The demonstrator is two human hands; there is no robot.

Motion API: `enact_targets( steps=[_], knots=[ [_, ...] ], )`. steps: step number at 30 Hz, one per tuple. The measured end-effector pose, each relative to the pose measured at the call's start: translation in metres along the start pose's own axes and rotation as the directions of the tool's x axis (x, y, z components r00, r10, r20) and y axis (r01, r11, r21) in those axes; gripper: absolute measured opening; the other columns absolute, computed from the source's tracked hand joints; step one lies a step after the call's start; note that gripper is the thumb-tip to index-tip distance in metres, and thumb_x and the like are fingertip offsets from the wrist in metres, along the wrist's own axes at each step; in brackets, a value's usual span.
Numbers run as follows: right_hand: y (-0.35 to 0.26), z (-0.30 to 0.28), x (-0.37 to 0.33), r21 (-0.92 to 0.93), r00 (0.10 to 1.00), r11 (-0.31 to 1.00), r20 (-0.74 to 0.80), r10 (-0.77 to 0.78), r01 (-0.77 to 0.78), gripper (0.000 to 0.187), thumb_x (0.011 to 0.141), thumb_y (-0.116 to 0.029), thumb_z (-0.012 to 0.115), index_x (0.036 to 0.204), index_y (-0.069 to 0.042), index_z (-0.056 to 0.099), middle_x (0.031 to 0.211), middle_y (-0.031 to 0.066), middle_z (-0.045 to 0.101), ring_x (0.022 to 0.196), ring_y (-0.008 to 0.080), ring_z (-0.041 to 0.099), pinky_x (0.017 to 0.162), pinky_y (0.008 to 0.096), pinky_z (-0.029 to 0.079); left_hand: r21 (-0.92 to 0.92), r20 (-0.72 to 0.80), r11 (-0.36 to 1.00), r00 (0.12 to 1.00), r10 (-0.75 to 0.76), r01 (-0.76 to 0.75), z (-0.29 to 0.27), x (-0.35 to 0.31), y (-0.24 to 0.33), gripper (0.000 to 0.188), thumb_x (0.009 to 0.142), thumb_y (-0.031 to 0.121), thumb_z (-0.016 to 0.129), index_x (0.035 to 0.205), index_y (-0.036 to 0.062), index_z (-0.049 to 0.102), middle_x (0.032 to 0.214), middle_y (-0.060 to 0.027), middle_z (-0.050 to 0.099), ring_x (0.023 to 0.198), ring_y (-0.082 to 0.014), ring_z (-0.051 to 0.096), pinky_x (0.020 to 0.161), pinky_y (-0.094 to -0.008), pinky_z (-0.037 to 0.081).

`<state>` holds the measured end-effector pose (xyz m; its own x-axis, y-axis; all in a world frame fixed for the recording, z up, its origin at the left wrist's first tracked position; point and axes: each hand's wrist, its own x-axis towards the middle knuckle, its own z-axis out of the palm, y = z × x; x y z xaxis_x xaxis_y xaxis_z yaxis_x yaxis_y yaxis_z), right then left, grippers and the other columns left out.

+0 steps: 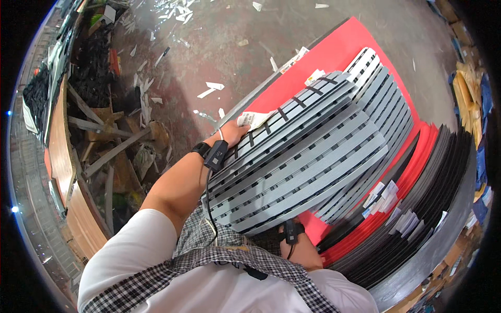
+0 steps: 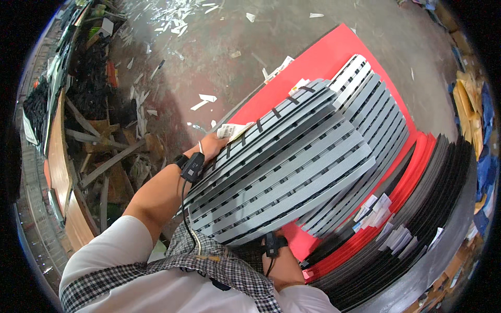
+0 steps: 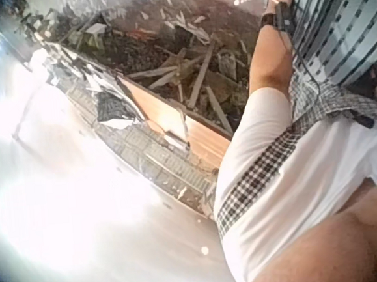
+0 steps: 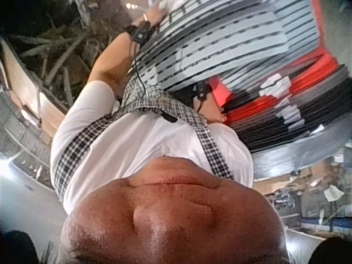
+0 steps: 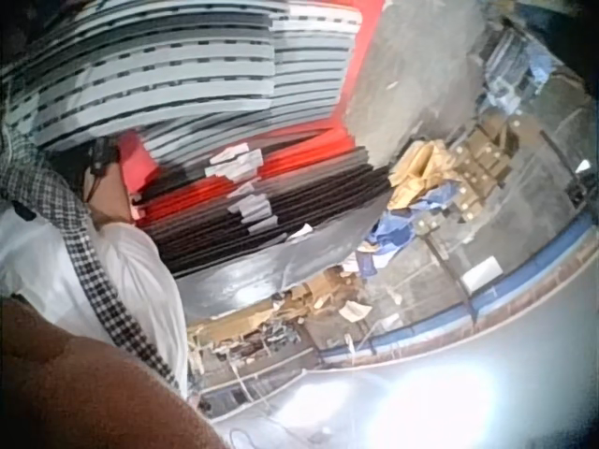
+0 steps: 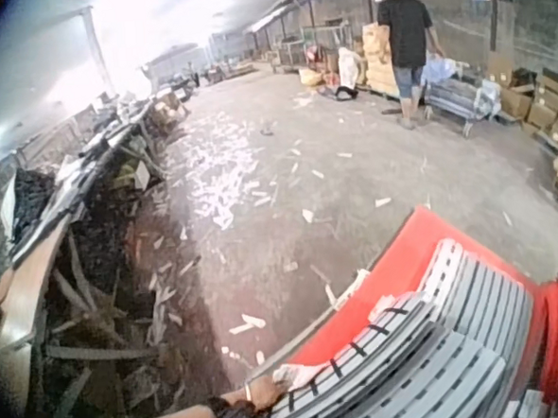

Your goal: The person picks up a gray mat and labels, carries them to a table, and compares the labels. They unroll the mat, roll it back up, and place it into a gray plastic bag before pressing it flat.

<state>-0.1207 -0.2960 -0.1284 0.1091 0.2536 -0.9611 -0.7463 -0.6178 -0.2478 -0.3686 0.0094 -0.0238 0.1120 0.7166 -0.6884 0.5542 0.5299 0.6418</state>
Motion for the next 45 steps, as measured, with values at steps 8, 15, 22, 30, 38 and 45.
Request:
enact_targets(
  steps=[8,15,22,30,38,45],
  knots=[
    [0.000,-0.020,-0.030,-0.067,1.000,0.998,-0.025,0.008,-0.009,0.038,0.099,-0.037,0.049,0.104,-0.003,0.065,0.099,0.0101,0.066,0.084,0.0278,0.064,0.074,0.0368,0.052,-0.483,0.096,0.873,0.995,-0.020,0.065,-0.002,-0.048,0.011,0.027,0.094,0.011,0.058,0.119,-0.0001,0.060,0.097,-0.0044,0.067,0.082,-0.0112,0.060,0.070,-0.0285,0.047],
    [-0.013,-0.038,-0.060,-0.156,1.000,0.988,-0.018,0.001,-0.004,0.038,0.098,-0.037,0.049,0.103,-0.003,0.066,0.096,0.0101,0.067,0.082,0.0274,0.064,0.073,0.0367,0.052,-0.644,0.006,0.740,0.966,0.258,-0.194,0.017,-0.120,0.025,0.030,0.098,0.008,0.052,0.125,-0.0037,0.055,0.115,-0.0080,0.065,0.104,-0.0141,0.061,0.092,-0.0295,0.049],
    [-0.038,-0.040,-0.102,-0.275,0.998,0.961,0.050,-0.023,0.036,0.038,0.098,-0.037,0.049,0.101,-0.003,0.066,0.094,0.0100,0.067,0.080,0.0270,0.064,0.072,0.0365,0.052,0.046,-0.179,0.834,0.817,0.548,-0.550,-0.002,-0.201,0.095,0.012,0.090,0.010,0.060,0.093,-0.0006,0.063,0.087,-0.0143,0.063,0.082,-0.0295,0.061,0.073,-0.0391,0.048],
    [-0.088,-0.013,-0.167,-0.444,0.971,0.879,0.227,-0.077,0.173,0.037,0.098,-0.037,0.050,0.099,-0.003,0.066,0.092,0.0100,0.067,0.078,0.0265,0.065,0.071,0.0364,0.052,0.154,-0.338,0.671,0.600,0.725,-0.725,-0.030,-0.312,0.134,0.010,0.085,0.007,0.062,0.091,-0.0003,0.063,0.084,-0.0175,0.059,0.082,-0.0387,0.058,0.072,-0.0448,0.047],
    [-0.113,0.058,-0.222,-0.624,0.883,0.710,0.469,0.005,0.327,0.037,0.098,-0.037,0.050,0.098,-0.003,0.066,0.089,0.0100,0.067,0.076,0.0260,0.065,0.070,0.0362,0.053,0.350,-0.516,0.501,0.284,0.808,-0.792,-0.065,-0.431,0.136,0.016,0.085,0.009,0.062,0.098,0.0010,0.064,0.091,-0.0146,0.061,0.088,-0.0360,0.058,0.076,-0.0434,0.048],
    [-0.143,0.112,-0.218,-0.714,0.732,0.537,0.639,0.237,0.449,0.037,0.098,-0.037,0.051,0.096,-0.004,0.067,0.087,0.0099,0.067,0.074,0.0256,0.065,0.069,0.0360,0.053,0.511,-0.631,0.600,0.206,0.748,-0.615,-0.012,-0.486,0.134,0.015,0.086,0.011,0.061,0.097,0.0011,0.064,0.095,-0.0138,0.061,0.093,-0.0349,0.058,0.079,-0.0421,0.048]
  ],
)
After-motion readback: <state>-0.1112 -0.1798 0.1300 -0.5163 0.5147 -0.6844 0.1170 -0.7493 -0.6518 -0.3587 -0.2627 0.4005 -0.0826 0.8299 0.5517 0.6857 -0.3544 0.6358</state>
